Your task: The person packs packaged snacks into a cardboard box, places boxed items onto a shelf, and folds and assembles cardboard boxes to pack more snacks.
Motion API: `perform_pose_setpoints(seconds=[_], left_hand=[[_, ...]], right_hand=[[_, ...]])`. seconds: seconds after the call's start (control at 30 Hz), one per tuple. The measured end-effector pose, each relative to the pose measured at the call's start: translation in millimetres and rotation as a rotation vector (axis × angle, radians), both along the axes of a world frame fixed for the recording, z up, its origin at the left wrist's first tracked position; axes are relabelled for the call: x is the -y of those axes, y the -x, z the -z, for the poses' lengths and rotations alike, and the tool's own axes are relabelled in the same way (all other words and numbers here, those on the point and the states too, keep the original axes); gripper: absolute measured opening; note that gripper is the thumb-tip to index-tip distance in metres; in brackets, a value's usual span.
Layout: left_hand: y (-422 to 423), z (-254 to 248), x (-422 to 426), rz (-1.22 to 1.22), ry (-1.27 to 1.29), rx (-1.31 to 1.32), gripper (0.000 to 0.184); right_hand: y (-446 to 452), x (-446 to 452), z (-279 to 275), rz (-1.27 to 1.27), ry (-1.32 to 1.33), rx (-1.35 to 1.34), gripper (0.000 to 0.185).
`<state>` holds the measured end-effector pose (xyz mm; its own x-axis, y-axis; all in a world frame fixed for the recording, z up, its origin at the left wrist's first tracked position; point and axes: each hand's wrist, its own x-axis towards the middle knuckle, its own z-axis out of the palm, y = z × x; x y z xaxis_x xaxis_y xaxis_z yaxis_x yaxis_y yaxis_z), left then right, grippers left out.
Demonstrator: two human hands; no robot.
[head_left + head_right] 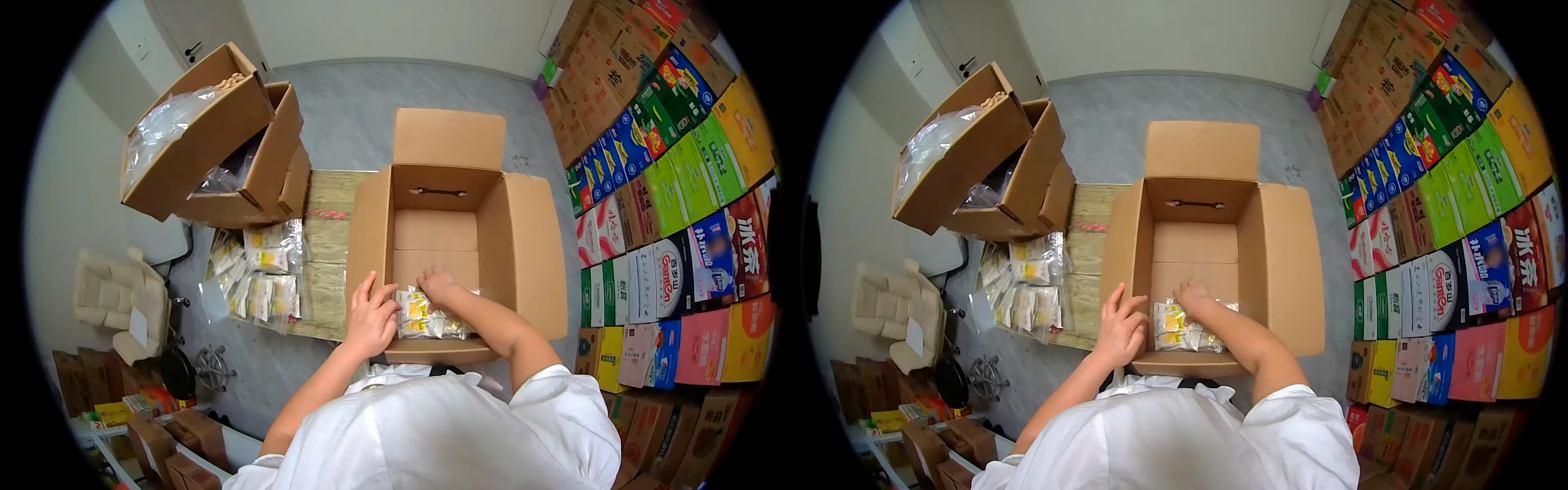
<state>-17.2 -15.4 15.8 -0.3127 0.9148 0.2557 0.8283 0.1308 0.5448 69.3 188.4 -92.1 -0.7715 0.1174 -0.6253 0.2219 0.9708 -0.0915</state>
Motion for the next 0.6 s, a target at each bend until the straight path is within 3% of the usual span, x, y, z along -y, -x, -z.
perform_pose_setpoints(seconds=[0.07, 0.13, 0.2, 0.23, 0.3, 0.33, 0.37, 0.43, 0.47, 0.53, 0.6], left_hand=[[2.4, 3.2, 2.3, 0.03, 0.009, 0.04, 0.018], [1.5, 6.3, 3.2, 0.019, -0.007, 0.064, 0.022], [2.4, 4.6, 5.8, 0.031, 0.004, 0.084, 0.041], [2.1, 5.7, 6.6, 0.01, 0.001, 0.078, 0.041], [-2.8, 15.4, 12.2, -0.104, -0.188, 0.328, 0.054], [-2.1, 24.5, 17.5, -0.13, -0.123, 0.348, 0.066], [-1.8, 41.7, 21.9, -0.139, -0.127, 0.347, 0.066], [-0.8, 64.3, 29.2, -0.169, 0.039, 0.915, 0.07], [0.7, 67.3, 30.4, -0.088, 0.061, 1.203, 0.074], [-5.5, 65.3, 27.2, -0.065, 0.004, 1.289, 0.072], [-5.9, 67.1, 26.0, -0.021, -0.048, 1.335, 0.066]], right_hand=[[-4.6, 10.5, -15.0, -0.014, 0.019, -0.057, 0.084], [-31.1, 29.6, 14.8, -0.026, 0.007, -0.132, 0.087], [-35.6, 34.5, 25.0, -0.049, -0.003, -0.216, 0.089], [-30.7, 33.1, 24.5, -0.039, 0.001, -0.158, 0.089], [-15.6, 19.8, 24.1, -0.048, 0.002, -0.097, 0.089], [2.4, 2.8, 24.6, 0.076, 0.11, -0.009, 0.086], [17.0, -11.6, 26.5, 0.204, 0.217, 0.08, 0.084], [31.0, -21.8, 18.0, 0.646, 0.404, -0.447, 0.069], [34.5, -24.0, 4.0, 0.637, 0.403, -0.441, 0.069], [45.6, 2.2, -92.8, 1.145, 0.992, -0.59, 0.074], [51.4, 35.5, -92.0, 0.946, 0.903, -0.747, 0.083]])
